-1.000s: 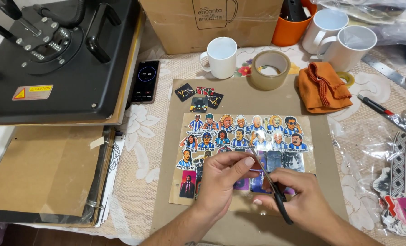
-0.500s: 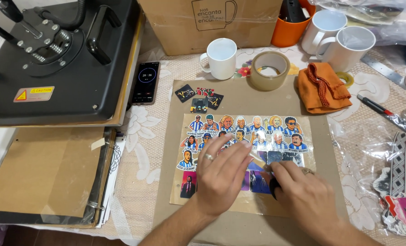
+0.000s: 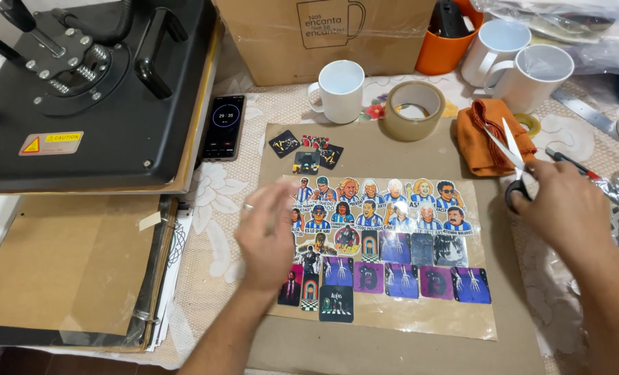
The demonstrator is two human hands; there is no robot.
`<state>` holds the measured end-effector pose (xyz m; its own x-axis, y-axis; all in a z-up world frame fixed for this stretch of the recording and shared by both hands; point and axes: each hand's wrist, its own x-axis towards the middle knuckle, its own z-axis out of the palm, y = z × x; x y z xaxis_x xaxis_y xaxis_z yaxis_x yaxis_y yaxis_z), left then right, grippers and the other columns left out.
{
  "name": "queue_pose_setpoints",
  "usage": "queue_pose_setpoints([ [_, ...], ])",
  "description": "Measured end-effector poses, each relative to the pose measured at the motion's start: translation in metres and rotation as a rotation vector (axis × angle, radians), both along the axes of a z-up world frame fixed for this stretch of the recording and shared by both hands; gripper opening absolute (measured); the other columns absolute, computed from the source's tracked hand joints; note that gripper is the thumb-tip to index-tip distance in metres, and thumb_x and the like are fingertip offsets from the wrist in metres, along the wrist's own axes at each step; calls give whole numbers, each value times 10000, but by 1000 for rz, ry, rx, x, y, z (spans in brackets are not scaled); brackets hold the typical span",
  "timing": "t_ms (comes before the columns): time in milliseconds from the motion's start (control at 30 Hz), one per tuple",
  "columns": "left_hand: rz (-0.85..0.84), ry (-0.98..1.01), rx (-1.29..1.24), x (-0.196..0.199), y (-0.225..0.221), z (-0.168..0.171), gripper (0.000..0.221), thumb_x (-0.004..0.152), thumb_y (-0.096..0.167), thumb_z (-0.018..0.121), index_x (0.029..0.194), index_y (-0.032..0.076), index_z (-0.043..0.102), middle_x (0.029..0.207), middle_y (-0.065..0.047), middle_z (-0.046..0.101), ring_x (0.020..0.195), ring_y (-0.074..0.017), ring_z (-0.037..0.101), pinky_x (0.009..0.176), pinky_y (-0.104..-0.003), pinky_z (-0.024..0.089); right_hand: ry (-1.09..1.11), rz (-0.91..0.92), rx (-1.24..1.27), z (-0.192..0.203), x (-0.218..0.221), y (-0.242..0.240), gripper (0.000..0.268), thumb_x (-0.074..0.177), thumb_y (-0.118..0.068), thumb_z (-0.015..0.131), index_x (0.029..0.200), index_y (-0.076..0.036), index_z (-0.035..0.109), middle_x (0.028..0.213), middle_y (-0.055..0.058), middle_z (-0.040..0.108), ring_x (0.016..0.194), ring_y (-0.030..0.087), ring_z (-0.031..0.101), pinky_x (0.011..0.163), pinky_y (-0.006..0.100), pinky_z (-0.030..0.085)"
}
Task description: Peeling small stickers from a backing sheet and carefully placing them onto a template on a workbench.
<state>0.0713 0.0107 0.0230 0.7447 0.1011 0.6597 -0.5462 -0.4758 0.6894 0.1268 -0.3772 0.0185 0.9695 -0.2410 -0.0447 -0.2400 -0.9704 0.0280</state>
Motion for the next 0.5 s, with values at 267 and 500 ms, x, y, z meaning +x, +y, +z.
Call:
queue_pose_setpoints([
  [267,215,175,-219,10,25,-11,529,976,46,551,1464,8,350,1325,-113,662,839,-158,475,730,-299,391,-327,477,-357,26,28,97,311,787,-431,662,1063,-297,715,957,-77,754,904,215,746,864,437,493],
  [500,142,-71,-99,16,30,-41,589,942,-94,472,1481,-92,232,1329,-237,605,1257,-387,566,1079,-498,424,-119,642,312,-35,148,311,470,770,-438,826,1024,-49,756,1000,164,691,935,375,707,786,497,575],
])
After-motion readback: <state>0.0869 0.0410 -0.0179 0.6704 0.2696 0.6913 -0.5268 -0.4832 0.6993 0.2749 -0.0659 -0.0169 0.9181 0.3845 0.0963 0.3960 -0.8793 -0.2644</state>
